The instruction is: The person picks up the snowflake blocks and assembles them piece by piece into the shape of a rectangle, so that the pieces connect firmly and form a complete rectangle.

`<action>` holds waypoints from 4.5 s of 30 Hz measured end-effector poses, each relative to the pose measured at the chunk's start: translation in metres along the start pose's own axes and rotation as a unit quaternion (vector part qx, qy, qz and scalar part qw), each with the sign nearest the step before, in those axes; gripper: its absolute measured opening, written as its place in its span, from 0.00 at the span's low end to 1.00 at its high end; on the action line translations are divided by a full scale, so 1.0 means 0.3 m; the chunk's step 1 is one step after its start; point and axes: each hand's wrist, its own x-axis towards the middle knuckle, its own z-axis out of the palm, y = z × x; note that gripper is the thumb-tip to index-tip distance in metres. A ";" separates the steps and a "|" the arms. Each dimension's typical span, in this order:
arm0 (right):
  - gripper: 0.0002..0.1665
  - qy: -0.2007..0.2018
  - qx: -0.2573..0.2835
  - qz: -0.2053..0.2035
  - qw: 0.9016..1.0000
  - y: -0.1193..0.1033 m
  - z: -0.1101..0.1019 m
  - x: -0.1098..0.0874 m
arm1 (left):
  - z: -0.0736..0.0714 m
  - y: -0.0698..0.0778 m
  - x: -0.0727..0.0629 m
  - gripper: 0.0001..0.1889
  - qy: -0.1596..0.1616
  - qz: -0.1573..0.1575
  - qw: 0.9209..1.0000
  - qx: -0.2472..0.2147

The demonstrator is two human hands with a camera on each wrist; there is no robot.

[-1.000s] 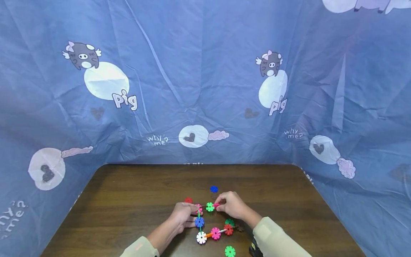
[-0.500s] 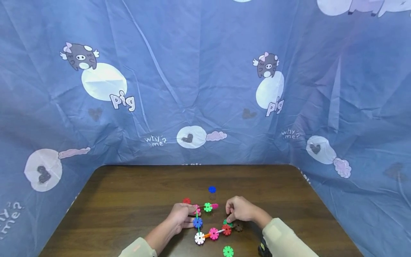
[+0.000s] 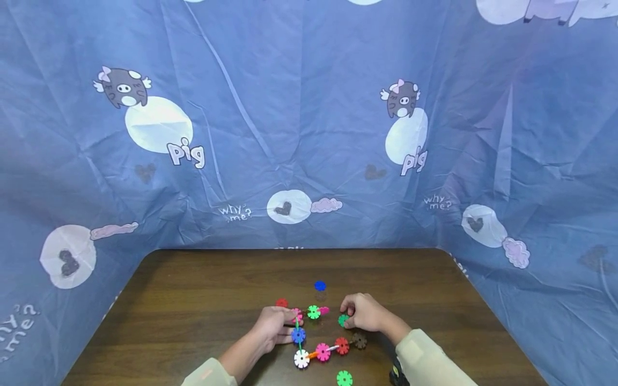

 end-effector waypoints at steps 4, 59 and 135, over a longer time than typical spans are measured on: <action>0.16 0.001 -0.018 -0.005 1.000 0.007 0.002 0.007 | 0.000 0.008 -0.002 0.11 0.000 0.003 1.000 -0.002; 0.16 0.048 0.474 0.152 0.866 -0.023 0.066 0.013 | -0.001 -0.002 0.002 0.09 -0.003 -0.008 1.000 -0.007; 0.20 -0.074 -0.028 -0.068 0.995 -0.032 0.001 0.271 | 0.005 -0.003 -0.007 0.05 0.005 0.003 1.000 -0.009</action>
